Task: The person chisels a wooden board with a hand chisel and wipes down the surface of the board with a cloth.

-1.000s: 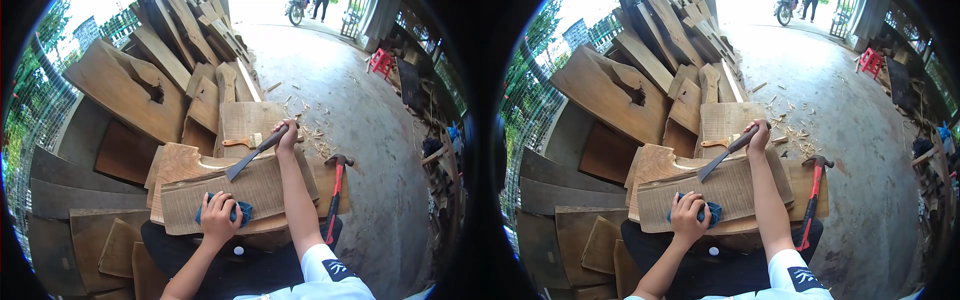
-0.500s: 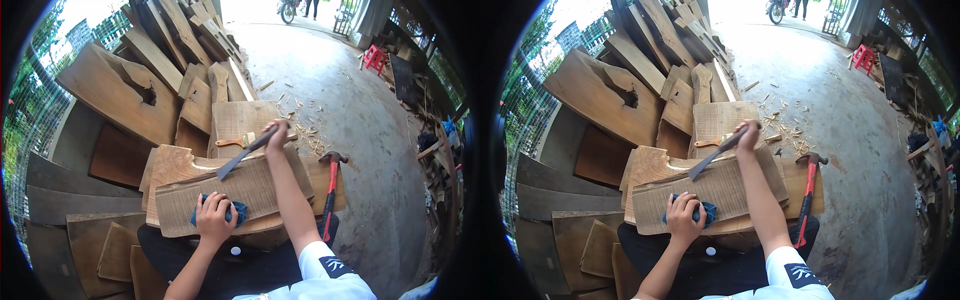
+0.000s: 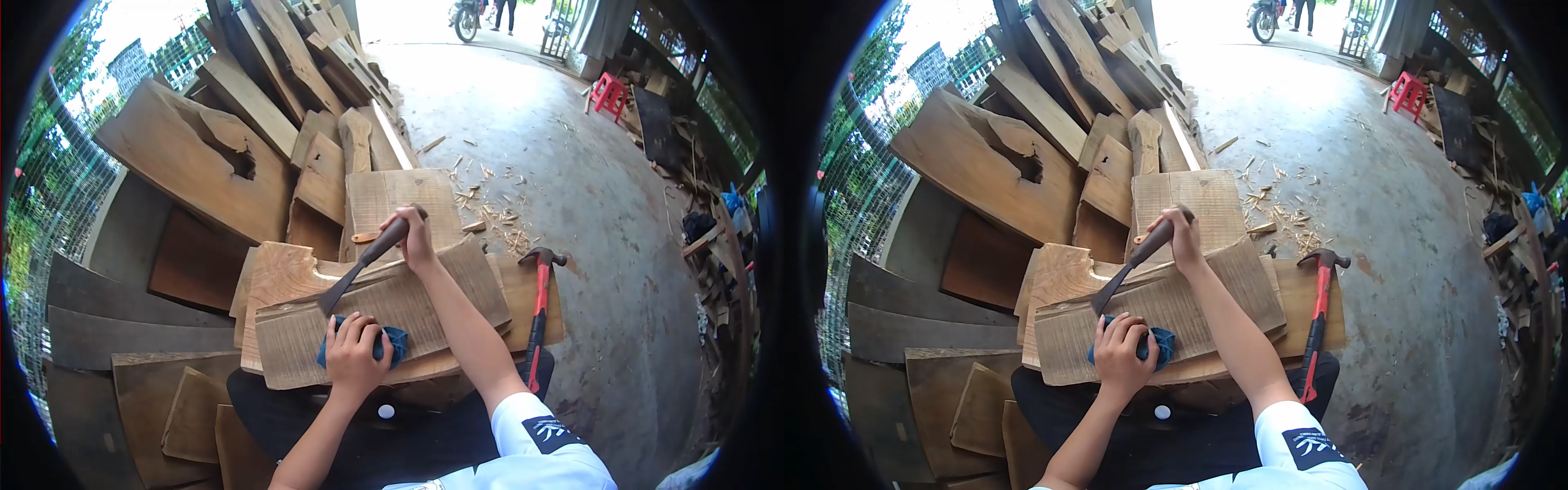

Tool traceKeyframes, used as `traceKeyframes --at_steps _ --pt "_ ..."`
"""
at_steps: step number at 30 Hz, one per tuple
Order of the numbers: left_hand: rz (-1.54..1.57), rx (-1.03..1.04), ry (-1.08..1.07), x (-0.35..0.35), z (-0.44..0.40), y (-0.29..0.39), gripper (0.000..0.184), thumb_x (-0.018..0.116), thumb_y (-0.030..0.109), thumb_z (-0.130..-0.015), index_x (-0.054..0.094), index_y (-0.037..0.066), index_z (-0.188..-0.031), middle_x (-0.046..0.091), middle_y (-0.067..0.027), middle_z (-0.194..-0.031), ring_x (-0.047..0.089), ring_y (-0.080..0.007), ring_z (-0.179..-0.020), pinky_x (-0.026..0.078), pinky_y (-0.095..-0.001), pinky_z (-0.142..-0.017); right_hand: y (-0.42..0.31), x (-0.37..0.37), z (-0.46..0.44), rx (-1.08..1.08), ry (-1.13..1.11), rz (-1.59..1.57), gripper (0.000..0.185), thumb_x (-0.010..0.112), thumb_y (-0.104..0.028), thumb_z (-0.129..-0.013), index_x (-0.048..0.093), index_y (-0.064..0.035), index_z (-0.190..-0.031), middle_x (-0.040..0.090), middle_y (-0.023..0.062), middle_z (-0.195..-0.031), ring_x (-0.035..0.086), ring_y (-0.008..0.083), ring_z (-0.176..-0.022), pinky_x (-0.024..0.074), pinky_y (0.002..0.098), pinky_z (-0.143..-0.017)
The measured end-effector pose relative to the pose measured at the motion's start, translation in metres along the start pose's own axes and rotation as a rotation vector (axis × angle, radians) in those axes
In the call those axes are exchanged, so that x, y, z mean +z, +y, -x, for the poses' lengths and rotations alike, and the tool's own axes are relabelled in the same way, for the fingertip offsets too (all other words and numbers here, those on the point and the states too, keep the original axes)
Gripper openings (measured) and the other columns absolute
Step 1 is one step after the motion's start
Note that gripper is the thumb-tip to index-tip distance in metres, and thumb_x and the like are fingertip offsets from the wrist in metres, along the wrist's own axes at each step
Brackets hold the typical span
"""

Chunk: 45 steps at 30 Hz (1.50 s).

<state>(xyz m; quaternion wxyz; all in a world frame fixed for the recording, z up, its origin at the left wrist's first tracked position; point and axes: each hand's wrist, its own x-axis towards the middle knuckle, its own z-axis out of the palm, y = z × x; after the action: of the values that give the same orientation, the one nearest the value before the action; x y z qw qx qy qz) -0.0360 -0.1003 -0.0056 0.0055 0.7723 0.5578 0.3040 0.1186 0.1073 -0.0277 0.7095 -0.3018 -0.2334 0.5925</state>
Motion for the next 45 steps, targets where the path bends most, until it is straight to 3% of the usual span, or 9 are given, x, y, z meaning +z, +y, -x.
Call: traceKeyframes --at_steps 2,9,14,23,29,34,37,43,45 --pt "0.004 0.013 0.004 -0.001 0.000 -0.001 0.015 0.072 0.020 -0.086 0.073 0.009 -0.096 0.071 -0.0066 -0.110 0.065 -0.0283 -0.120 0.040 -0.0555 -0.115 -0.008 0.003 0.005 0.037 -0.145 0.333 0.027 0.061 -0.028 -0.089 0.064 -0.0067 -0.074 0.069 0.0106 -0.068 0.064 0.0159 -0.063 0.0497 0.0299 -0.062" --pt "0.019 -0.021 0.017 0.007 -0.003 0.001 0.017 0.072 0.021 -0.086 0.073 0.009 -0.098 0.071 -0.0081 -0.113 0.064 -0.0290 -0.122 0.039 -0.0559 -0.116 -0.006 -0.023 -0.015 -0.149 0.075 0.092 0.023 0.061 -0.025 -0.091 0.059 -0.0070 -0.078 0.063 0.0079 -0.072 0.064 0.0190 -0.071 0.0525 0.0329 -0.074" --pt "0.199 -0.001 0.042 0.021 -0.030 0.029 0.032 0.072 0.025 -0.086 0.069 0.008 -0.113 0.068 -0.0129 -0.122 0.060 -0.0343 -0.125 0.038 -0.0544 -0.116 0.017 -0.009 -0.002 0.010 -0.100 0.338 0.027 0.067 -0.036 -0.093 0.065 -0.0100 -0.083 0.053 -0.0054 -0.067 0.050 0.0089 -0.059 0.0418 0.0260 -0.058" --pt "0.326 -0.029 0.213 0.007 -0.103 0.017 0.055 0.068 0.013 -0.083 0.054 0.001 -0.135 0.058 -0.0243 -0.133 0.053 -0.0426 -0.128 0.039 -0.0525 -0.112 0.000 -0.016 -0.006 -0.241 -0.122 0.487 0.029 0.071 -0.031 -0.091 0.069 -0.0038 -0.082 0.058 -0.0029 -0.068 0.053 0.0089 -0.063 0.0423 0.0284 -0.061" --pt "0.229 -0.107 -0.493 0.026 -0.183 0.012 0.096 0.070 0.034 -0.080 0.027 0.001 -0.161 0.053 -0.0319 -0.136 0.060 -0.0472 -0.125 0.046 -0.0488 -0.112 0.011 -0.043 -0.025 0.161 -0.216 -0.002 0.070 0.045 -0.075 -0.101 0.066 -0.0097 -0.111 0.069 0.0045 -0.099 0.068 0.0163 -0.089 0.0564 0.0349 -0.081" --pt "0.216 -0.128 -0.447 0.025 -0.182 0.019 0.084 0.067 0.030 -0.084 0.035 0.003 -0.157 0.064 -0.0329 -0.119 0.068 -0.0494 -0.109 0.055 -0.0513 -0.099 0.022 -0.085 -0.048 0.216 -0.194 -0.075 0.077 0.039 -0.082 -0.098 0.064 -0.0120 -0.119 0.067 0.0020 -0.103 0.065 0.0151 -0.097 0.0520 0.0347 -0.091" --pt "0.309 0.030 -0.243 0.049 -0.168 0.004 0.076 0.064 0.028 -0.083 0.043 -0.001 -0.150 0.070 -0.0345 -0.107 0.071 -0.0468 -0.099 0.056 -0.0519 -0.094 0.013 -0.065 -0.035 0.066 -0.073 0.050 0.073 0.046 -0.086 -0.092 0.064 -0.0171 -0.106 0.062 -0.0015 -0.085 0.061 0.0128 -0.076 0.0494 0.0309 -0.066" --pt "0.185 0.001 -0.480 0.025 -0.185 -0.001 0.075 0.067 0.033 -0.085 0.039 0.003 -0.147 0.073 -0.0275 -0.101 0.071 -0.0458 -0.098 0.057 -0.0532 -0.091 -0.002 -0.043 -0.020 0.032 -0.071 0.112 0.071 0.041 -0.087 -0.094 0.061 -0.0190 -0.085 0.062 -0.0043 -0.077 0.059 0.0091 -0.068 0.0456 0.0275 -0.057" --pt "0.193 0.054 -0.451 0.024 -0.188 -0.008 0.075 0.071 0.034 -0.084 0.041 0.004 -0.146 0.074 -0.0267 -0.102 0.072 -0.0450 -0.098 0.057 -0.0527 -0.092 -0.007 -0.039 -0.012 0.080 -0.193 0.136 0.089 0.027 -0.087 -0.096 0.065 -0.0081 -0.109 0.066 0.0010 -0.097 0.064 0.0120 -0.090 0.0517 0.0292 -0.084"
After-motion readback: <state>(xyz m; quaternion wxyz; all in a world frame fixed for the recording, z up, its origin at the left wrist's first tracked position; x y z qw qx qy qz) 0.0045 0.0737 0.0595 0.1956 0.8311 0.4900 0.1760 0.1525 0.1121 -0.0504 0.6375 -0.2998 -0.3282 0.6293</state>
